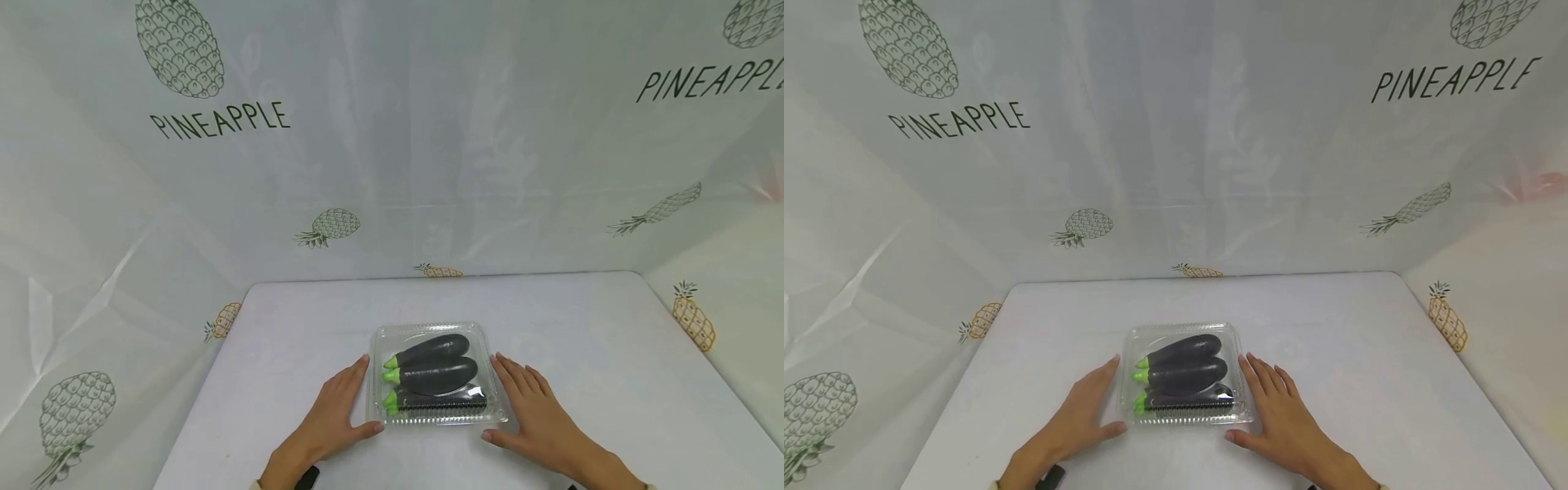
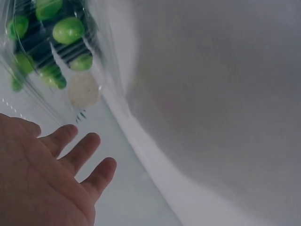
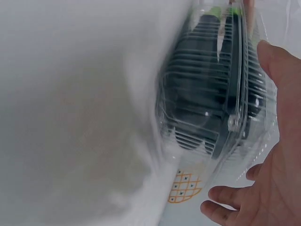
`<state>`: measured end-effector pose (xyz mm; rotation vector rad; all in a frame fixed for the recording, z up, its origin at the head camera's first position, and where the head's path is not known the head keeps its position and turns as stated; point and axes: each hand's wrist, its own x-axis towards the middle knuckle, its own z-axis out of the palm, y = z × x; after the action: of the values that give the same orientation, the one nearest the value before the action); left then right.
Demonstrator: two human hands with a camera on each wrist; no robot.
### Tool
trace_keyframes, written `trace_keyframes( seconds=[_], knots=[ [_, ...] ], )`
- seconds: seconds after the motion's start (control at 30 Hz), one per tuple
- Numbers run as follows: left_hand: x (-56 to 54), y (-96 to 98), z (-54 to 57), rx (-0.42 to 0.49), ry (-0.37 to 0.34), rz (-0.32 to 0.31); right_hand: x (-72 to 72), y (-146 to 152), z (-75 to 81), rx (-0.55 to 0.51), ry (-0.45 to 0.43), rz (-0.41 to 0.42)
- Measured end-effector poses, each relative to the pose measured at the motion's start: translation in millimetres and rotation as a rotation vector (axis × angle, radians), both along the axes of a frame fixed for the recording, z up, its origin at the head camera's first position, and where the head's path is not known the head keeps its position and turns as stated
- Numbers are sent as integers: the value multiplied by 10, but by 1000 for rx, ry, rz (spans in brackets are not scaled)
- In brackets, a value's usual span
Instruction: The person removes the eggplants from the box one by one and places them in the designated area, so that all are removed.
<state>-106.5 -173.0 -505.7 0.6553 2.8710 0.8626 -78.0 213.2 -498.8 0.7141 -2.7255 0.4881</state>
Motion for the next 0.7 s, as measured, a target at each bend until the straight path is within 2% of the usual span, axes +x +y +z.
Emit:
trace_keyframes(
  seconds=[0.47, 0.7],
  knots=[
    [95, 168, -46, -18, 36, 22, 27, -92, -107, -25, 59, -41],
    [118, 206, -87, -63, 104, 36, 26, -116, -113, -43, 54, -52]
  ],
)
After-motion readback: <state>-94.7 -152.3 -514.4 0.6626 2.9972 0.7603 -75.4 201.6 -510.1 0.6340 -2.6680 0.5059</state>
